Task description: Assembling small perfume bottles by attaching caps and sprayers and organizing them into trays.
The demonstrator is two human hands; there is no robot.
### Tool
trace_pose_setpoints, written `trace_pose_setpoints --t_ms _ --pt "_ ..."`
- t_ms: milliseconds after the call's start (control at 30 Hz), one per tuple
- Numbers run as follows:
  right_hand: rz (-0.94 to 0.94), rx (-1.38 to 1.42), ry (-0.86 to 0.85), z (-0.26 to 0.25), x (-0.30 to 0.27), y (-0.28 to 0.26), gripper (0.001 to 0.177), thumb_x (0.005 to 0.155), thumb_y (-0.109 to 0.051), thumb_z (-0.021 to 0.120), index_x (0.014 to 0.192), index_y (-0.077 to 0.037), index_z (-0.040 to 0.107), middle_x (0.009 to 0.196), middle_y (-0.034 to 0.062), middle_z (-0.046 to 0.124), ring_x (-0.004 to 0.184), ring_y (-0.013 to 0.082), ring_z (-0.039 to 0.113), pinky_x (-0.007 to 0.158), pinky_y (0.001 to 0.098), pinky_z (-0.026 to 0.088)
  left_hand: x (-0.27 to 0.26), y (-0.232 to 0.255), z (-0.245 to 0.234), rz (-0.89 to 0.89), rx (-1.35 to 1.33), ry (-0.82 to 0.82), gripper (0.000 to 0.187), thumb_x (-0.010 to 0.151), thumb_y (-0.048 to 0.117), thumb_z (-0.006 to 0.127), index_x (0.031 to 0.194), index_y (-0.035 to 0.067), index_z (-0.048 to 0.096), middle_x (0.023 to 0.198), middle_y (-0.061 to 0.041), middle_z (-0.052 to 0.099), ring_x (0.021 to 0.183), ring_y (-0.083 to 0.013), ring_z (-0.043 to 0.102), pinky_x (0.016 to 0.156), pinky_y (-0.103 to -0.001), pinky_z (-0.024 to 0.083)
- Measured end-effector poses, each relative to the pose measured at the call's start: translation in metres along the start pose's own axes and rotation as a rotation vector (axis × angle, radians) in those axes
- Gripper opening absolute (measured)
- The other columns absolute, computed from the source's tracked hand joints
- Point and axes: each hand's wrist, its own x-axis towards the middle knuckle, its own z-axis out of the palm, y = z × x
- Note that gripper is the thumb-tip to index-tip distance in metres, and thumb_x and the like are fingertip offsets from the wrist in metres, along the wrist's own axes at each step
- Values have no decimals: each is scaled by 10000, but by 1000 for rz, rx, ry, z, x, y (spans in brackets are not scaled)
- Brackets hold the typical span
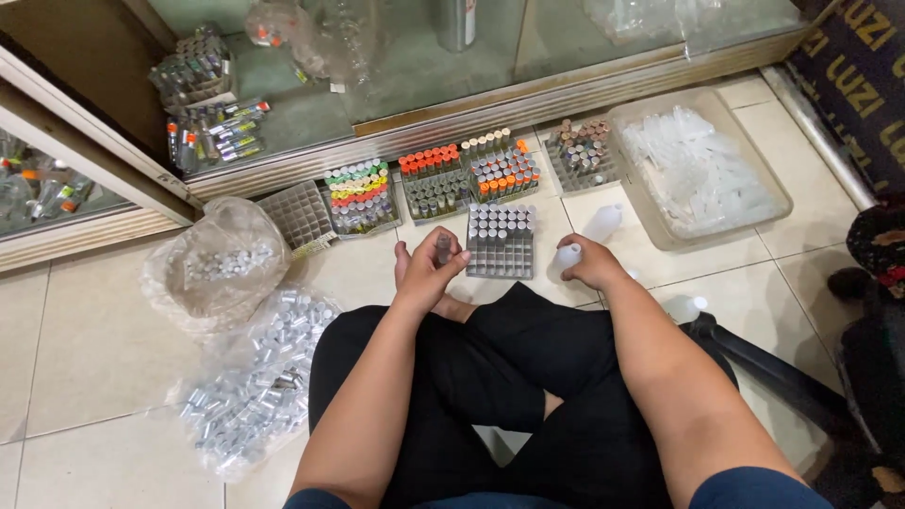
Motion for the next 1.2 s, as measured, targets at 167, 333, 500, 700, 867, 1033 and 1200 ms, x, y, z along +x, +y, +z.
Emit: trace_pose_setpoints --t_ms 167,333,500,700,867,1033,1200 --pt "-1 -33 -9 3 0 3 709 643 -202 925 1296 -299 665 1341 240 665 1303 396 599 1069 468 492 -4 -4 3 -5 -28 19 172 966 184 708 918 105 563 726 -20 538 716 -133 575 730 -260 474" --pt "24 -24 -18 -1 -6 -2 761 675 -163 917 1376 -262 640 1339 289 653 1293 425 601 1074 481 487 -2 -29 3 33 -34 41 198 957 187 727 936 91 556 756 -36 524 720 -149 581 716 -262 504" --pt "72 94 18 -10 -10 18 911 649 -114 915 1479 -201 550 1348 308 632 1271 419 608 1002 487 531 -6 -25 3 50 -33 82 193 1002 237 673 968 98 544 796 -49 520 722 -171 589 723 -291 520" --pt "95 -48 80 -68 -91 -7 598 800 -278 826 1346 -74 694 1156 284 747 1111 433 697 848 517 581 -29 14 -14 40 -3 131 209 1052 304 580 1060 97 548 874 -94 541 793 -228 642 762 -357 559" --pt "21 -204 261 -69 -151 -80 339 895 -400 720 1123 -157 786 1087 106 768 1051 271 699 918 399 480 -66 45 -51 56 11 118 243 1053 386 462 1067 144 469 948 8 471 844 -118 494 744 -315 492" --pt "-27 -230 55 -48 -175 -190 291 963 -351 656 1120 -142 782 1138 14 780 986 247 711 885 369 482 -113 64 -108 59 41 187 301 1048 420 426 1117 131 473 933 19 427 881 -101 480 812 -307 494" --pt "-304 -405 -132 9 -164 -302 304 951 -298 630 1143 -107 769 1149 100 778 1072 337 707 946 469 519 -149 27 -177 79 -36 314 216 1082 302 436 1144 100 479 922 -22 437 857 -143 475 808 -317 494"
